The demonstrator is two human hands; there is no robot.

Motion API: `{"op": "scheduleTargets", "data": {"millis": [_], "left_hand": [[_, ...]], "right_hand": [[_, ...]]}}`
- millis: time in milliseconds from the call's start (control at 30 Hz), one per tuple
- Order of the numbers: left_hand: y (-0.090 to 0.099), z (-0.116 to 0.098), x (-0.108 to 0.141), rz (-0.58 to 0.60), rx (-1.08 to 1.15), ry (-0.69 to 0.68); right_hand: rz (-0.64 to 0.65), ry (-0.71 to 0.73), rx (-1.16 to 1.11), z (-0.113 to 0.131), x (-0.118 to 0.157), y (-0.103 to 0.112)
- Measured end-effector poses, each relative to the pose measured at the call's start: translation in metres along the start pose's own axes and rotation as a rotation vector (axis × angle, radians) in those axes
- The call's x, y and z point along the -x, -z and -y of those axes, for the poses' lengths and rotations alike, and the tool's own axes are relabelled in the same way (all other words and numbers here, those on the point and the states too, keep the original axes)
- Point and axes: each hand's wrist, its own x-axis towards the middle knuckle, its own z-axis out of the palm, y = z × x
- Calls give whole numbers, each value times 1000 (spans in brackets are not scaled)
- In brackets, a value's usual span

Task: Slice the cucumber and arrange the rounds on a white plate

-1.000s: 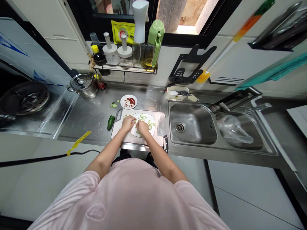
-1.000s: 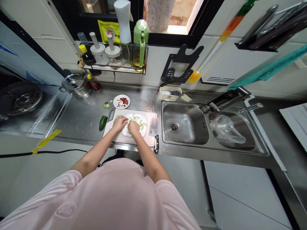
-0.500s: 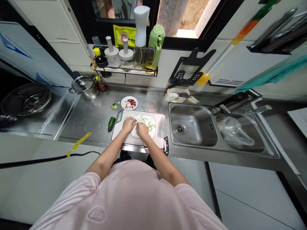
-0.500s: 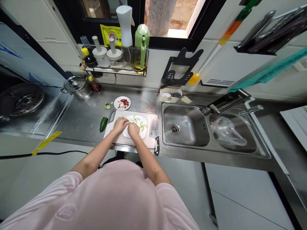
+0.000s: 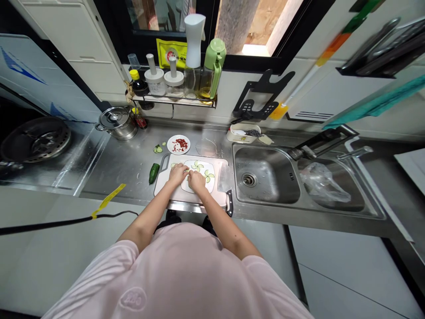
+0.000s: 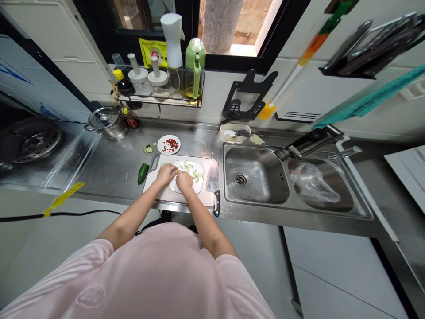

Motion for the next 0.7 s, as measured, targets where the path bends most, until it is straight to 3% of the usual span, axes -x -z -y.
{"op": "scheduleTargets", "data": {"millis": [467,700], "left_hand": [[0,-1,1,-28,-10,-26],[2,8,6,-196,58,181]], "right_hand": [[-12,-11,-18,-1,3,4],[-61,-33,-105,-12,15,17]]}}
